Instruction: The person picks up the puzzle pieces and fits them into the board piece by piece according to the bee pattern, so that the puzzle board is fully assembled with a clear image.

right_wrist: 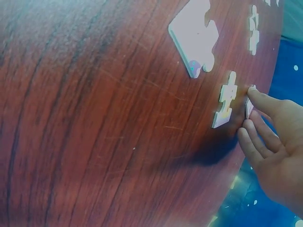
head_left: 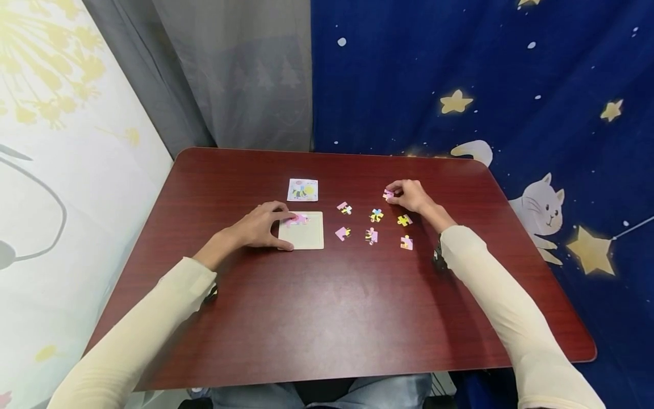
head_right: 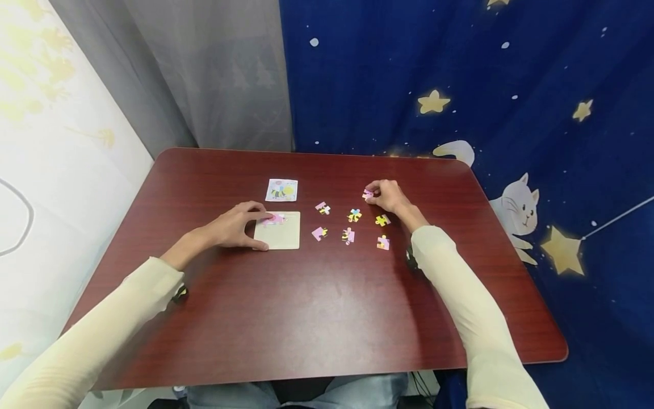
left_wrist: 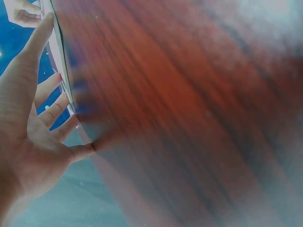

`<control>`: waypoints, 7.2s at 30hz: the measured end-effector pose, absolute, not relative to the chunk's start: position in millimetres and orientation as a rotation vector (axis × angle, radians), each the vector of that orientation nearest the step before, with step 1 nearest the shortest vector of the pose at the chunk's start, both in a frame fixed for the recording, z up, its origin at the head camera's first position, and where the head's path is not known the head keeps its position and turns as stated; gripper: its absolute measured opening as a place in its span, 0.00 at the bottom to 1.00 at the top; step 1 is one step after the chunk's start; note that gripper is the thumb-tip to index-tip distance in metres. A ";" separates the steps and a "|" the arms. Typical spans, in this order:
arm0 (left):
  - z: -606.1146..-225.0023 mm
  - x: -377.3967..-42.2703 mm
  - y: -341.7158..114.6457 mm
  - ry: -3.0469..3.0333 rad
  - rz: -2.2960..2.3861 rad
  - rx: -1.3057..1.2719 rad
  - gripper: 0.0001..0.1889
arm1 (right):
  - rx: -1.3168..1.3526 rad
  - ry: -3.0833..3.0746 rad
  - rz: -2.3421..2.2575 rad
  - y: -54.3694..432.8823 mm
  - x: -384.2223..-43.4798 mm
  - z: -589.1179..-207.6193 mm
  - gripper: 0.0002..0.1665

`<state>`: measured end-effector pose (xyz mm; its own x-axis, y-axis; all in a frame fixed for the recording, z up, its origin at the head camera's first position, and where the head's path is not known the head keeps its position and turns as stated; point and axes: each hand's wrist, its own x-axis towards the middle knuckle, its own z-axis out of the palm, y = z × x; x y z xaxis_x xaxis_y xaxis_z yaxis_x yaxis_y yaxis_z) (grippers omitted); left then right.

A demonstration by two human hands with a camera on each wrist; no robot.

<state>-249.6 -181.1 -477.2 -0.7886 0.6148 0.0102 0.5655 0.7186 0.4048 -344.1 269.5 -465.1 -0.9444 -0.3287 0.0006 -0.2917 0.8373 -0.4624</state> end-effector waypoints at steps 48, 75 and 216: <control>-476.7 -249.4 -182.1 2.784 0.608 0.948 0.47 | -0.867 2.848 -0.848 209.0 -321.4 -449.5 0.20; -477.5 -251.2 -181.2 2.785 0.606 0.944 0.47 | -1.024 2.679 -1.067 153.6 -306.3 -450.8 0.18; -480.7 -251.8 -183.4 2.793 0.617 0.988 0.47 | -1.134 2.719 -0.861 137.7 -291.5 -458.2 0.19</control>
